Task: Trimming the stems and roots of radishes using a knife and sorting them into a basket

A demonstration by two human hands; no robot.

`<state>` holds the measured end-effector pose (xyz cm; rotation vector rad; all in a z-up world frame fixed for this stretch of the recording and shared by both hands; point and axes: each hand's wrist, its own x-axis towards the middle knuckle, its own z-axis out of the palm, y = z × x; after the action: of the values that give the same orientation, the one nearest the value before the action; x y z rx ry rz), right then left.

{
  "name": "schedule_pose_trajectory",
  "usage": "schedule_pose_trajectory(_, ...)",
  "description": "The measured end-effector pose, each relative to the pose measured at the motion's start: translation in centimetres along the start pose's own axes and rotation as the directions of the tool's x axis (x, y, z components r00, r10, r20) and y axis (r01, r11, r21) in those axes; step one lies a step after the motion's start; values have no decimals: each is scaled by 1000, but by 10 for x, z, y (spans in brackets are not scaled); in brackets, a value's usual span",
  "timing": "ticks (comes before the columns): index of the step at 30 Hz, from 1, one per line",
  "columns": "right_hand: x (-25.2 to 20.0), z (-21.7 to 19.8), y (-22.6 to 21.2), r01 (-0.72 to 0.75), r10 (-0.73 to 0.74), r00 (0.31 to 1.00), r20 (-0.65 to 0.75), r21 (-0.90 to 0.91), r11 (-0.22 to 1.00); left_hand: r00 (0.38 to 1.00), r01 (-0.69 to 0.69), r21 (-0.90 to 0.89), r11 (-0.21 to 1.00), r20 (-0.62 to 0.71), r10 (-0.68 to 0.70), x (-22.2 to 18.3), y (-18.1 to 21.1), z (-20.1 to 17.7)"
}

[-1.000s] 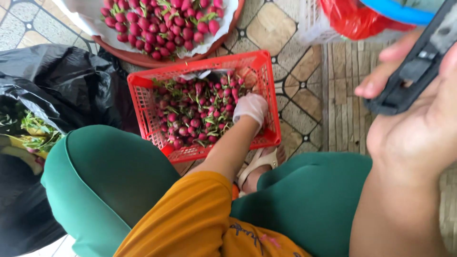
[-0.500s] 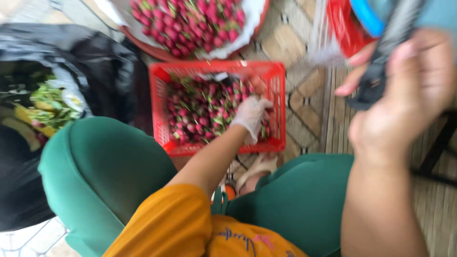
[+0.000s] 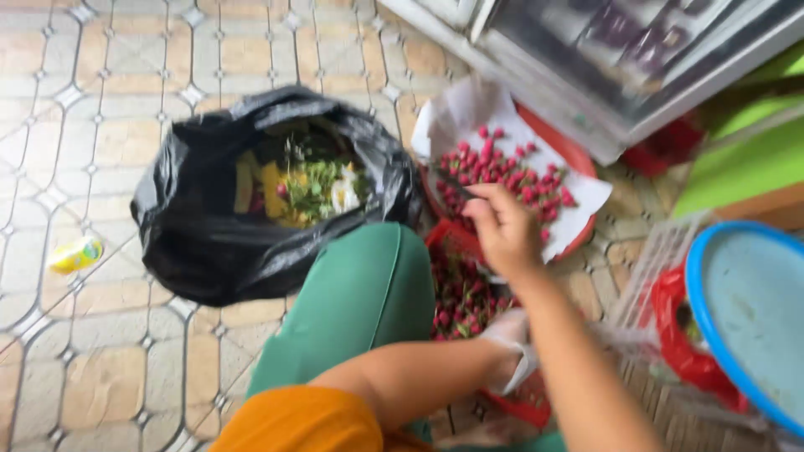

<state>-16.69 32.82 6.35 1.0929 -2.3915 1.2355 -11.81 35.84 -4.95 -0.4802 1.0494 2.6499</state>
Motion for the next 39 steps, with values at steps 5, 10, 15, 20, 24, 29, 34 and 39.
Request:
schedule_pose_trajectory(5, 35, 100, 34, -405, 312, 844, 435, 138, 904, 999, 52, -338, 940, 28, -45, 22, -3, 13)
schedule_pose_trajectory(10, 36, 41, -3, -445, 460, 767, 448, -145, 884, 976, 198, -590, 783, 44, -213, 34, -22, -7)
schedule_pose_trajectory(15, -21, -68, -39, -598, 571, 777, 264, 28, 801, 896, 424, -365, 829, 31, -444, -22, 12, -1)
schedule_pose_trajectory(20, -95, -129, -40, -530, 569, 822, -11, 349, 773, 949, 315, -393, 864, 123, -290, -63, 90, 27)
schedule_pose_trajectory(24, -132, -131, -22, -387, 611, 749, -256, 580, 717, 964, 253, -282, 925, 151, -218, -61, 108, 33)
schedule_pose_trajectory(29, -151, -134, -8, -405, 726, 612, -314, 664, 628, 975, 219, -334, 917, 100, -196, -70, 117, 41)
schedule_pose_trajectory(34, -160, -138, -7, -392, 740, 591, -321, 688, 611, 972, 186, -361, 914, 202, -119, -64, 113, 35)
schedule_pose_trajectory(39, -161, -139, -6, -376, 704, 603, -376, 645, 666, 931, 167, -440, 882, 365, 6, -54, 104, 33)
